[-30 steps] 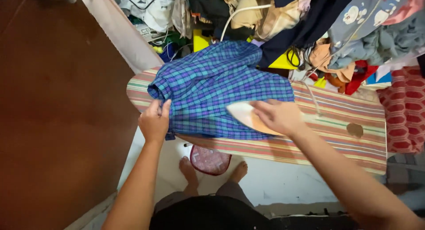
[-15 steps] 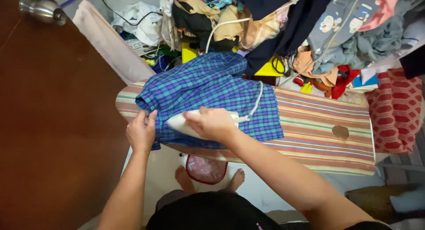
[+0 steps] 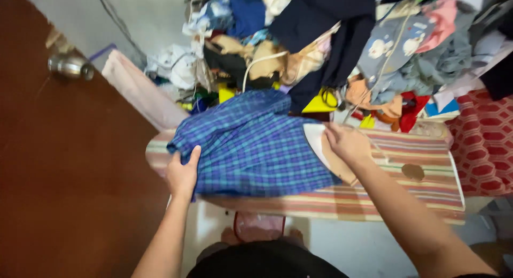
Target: The person irons a dark blue long-sleeved shirt and a blue plaid short on a striped ironing board. They smooth the fabric with their hands and use a white electric iron to press the garments, flipping them to treat different sections.
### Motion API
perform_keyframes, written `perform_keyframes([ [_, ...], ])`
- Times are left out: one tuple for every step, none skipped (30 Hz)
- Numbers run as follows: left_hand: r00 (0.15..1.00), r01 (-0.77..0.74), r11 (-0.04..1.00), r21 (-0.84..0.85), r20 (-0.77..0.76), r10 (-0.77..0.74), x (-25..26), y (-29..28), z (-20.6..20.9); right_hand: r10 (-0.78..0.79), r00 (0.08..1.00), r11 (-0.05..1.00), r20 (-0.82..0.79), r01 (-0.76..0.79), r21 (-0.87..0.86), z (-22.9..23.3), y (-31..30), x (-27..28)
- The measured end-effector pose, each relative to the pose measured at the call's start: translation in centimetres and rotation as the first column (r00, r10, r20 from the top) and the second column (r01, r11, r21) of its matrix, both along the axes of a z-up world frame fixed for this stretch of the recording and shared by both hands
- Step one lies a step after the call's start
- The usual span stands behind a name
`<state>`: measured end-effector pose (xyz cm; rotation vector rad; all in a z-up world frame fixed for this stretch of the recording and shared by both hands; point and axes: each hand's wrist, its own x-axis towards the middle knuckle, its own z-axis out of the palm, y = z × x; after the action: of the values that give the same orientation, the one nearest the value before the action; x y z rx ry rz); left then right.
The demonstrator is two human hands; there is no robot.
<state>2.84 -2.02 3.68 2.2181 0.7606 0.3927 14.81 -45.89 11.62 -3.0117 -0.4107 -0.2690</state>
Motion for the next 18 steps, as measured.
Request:
perform_keyframes([
  [1.0, 0.004, 1.0, 0.006, 0.019, -0.004, 1.1, -0.3, -0.1, -0.004, 1.0, 1.0, 0.019, 0.004, 0.006, -0.2, -0.7, 0.0],
  [0.998, -0.05, 0.988, -0.146, 0.02, 0.054, 2.3, -0.7, 0.0, -0.093, 0.995, 0.996, -0.047, 0.092, -0.011, -0.3, -1.4, 0.0],
  [0.994, -0.099, 0.95, -0.295, 0.011, 0.107, 3.4, -1.2, 0.1, -0.181, 0.977, 0.983, -0.111, 0.179, -0.031, -0.4, -2.2, -0.1],
  [0.994, -0.09, 0.952, -0.291, 0.026, 0.102, 4.3, -1.3, 0.1, -0.186, 0.978, 0.983, -0.098, 0.184, -0.023, -0.4, -2.7, -0.2],
  [0.977, -0.099, 0.899, -0.427, 0.129, 0.168, 5.1, -1.5, 0.0, -0.201, 0.973, 0.979, -0.115, 0.203, 0.013, -0.4, -3.3, -0.3],
  [0.945, -0.083, 0.828, -0.555, 0.22, 0.243, 6.0, -1.7, 0.1, -0.215, 0.968, 0.973, -0.13, 0.223, 0.049, -0.3, -3.9, -0.4],
  [0.943, -0.07, 0.831, -0.551, 0.235, 0.236, 6.8, -2.2, 0.4, -0.22, 0.968, 0.972, -0.117, 0.228, 0.059, -1.2, -5.5, -0.6],
  [0.928, -0.037, 0.74, -0.672, 0.251, 0.275, 7.9, -2.7, 1.0, -0.187, 0.978, 0.974, -0.093, 0.197, 0.114, -1.9, -7.0, -0.3],
  [0.914, 0.004, 0.631, -0.775, 0.259, 0.312, 9.1, -3.2, 1.6, -0.153, 0.986, 0.973, -0.067, 0.162, 0.167, -2.6, -8.5, 0.2],
  [0.909, 0.019, 0.64, -0.769, 0.279, 0.308, 9.7, -4.7, 3.9, -0.154, 0.987, 0.97, -0.051, 0.16, 0.18, -2.4, -10.0, -0.8],
  [0.942, 0.112, 0.613, -0.782, 0.28, 0.185, 10.3, -6.3, 6.3, -0.246, 0.963, 0.915, -0.114, 0.269, 0.3, -2.1, -11.6, -1.6],
  [0.958, 0.199, 0.569, -0.798, 0.28, 0.058, 10.8, -8.3, 8.3, -0.326, 0.926, 0.835, -0.188, 0.376, 0.402, -1.9, -13.6, -2.7],
  [0.954, 0.215, 0.57, -0.793, 0.296, 0.052, 11.3, -11.0, 10.3, -0.33, 0.928, 0.832, -0.174, 0.373, 0.411, -2.7, -15.7, -3.6],
  [0.954, 0.298, 0.43, -0.852, 0.285, -0.095, 11.8, -14.0, 12.3, -0.371, 0.899, 0.651, -0.233, 0.43, 0.626, -3.4, -18.2, -4.2],
  [0.925, 0.354, 0.274, -0.894, 0.292, -0.244, 12.3, -17.0, 14.3, -0.384, 0.872, 0.416, -0.303, 0.456, 0.786, -4.1, -20.7, -4.8],
  [0.921, 0.364, 0.268, -0.892, 0.302, -0.244, 12.6, -20.4, 15.7, -0.388, 0.874, 0.419, -0.292, 0.45, 0.789, -3.6, -22.7, -5.4],
  [0.897, 0.4, 0.237, -0.885, 0.325, -0.301, 12.9, -23.7, 17.1, -0.392, 0.88, 0.344, -0.266, 0.409, 0.845, -3.0, -24.7, -5.9],
  [0.867, 0.432, 0.202, -0.879, 0.343, -0.363, 12.9, -27.2, 18.4, -0.403, 0.882, 0.262, -0.244, 0.367, 0.892, -2.8, -26.8, -7.0],
])
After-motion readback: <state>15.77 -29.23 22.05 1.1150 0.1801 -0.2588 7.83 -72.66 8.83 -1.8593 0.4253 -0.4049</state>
